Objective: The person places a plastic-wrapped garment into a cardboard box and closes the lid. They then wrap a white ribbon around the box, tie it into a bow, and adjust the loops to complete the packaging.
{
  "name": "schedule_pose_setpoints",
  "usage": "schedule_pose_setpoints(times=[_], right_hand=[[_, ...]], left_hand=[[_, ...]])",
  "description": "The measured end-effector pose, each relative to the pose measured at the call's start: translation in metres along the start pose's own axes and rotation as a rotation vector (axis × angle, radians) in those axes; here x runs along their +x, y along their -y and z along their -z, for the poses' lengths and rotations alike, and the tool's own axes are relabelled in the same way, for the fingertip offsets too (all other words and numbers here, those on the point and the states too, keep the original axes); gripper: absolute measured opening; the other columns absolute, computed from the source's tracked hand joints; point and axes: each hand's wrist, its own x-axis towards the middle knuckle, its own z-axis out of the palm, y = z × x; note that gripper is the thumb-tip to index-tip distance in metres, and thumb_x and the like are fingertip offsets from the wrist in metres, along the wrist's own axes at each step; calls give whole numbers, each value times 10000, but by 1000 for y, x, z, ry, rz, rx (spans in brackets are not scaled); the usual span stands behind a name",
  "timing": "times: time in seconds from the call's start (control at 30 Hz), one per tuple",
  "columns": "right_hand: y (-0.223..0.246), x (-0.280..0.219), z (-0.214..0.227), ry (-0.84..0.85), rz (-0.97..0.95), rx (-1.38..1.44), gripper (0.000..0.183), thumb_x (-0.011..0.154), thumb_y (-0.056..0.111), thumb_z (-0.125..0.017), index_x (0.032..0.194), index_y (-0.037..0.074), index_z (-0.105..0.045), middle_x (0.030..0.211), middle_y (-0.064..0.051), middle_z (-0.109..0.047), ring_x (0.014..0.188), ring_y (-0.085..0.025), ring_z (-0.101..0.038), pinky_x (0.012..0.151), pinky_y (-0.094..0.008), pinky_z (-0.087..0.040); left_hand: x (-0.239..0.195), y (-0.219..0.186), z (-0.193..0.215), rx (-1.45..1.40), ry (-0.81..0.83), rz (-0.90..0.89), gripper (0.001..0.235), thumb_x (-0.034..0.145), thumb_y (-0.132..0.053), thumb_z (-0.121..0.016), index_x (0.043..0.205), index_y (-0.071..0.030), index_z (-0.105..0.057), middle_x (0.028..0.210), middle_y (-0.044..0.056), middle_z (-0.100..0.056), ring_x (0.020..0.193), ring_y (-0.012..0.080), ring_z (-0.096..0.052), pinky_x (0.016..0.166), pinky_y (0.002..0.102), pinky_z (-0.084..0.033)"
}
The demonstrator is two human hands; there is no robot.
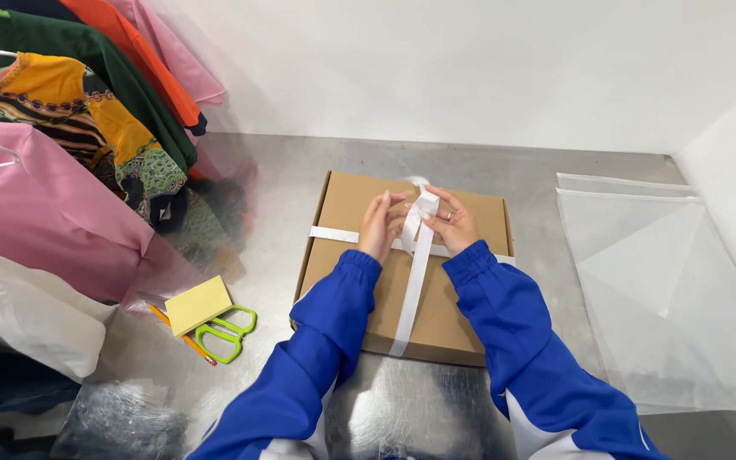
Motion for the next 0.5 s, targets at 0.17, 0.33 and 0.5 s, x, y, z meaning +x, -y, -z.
schedule_pose_setpoints(times=[0.17, 0.33, 0.5], right_hand=[[-1, 1, -3, -23, -30, 88, 504, 920, 8, -705, 1385, 162, -584, 1121, -115, -738, 935, -204, -750, 763, -307, -661], [4, -3, -9, -19, -18, 93, 366, 981, 84, -656, 1335, 134, -575, 1163, -153, -727, 1009, -251, -740, 801, -328, -647], [-19, 14, 17, -45, -68, 161, 247, 1035, 153, -580, 1263, 91, -508, 1161, -214, -715, 1023, -313, -737, 784, -370, -663]], left_hand=[[22, 57, 39, 130, 269, -104, 572, 894, 98, -626, 1435, -51, -517, 1424, 125, -532, 1224, 216, -534, 974, 339, -527], [50, 93, 51, 369, 496, -105, 510, 870, 80, -723, 1335, -109, -639, 1244, 55, -692, 1187, 136, -592, 1041, 352, -507], [15, 57, 41, 250, 507, 82, 324, 1009, -140, -611, 1311, -31, -653, 1183, 72, -698, 1064, 129, -655, 1007, 328, -520]])
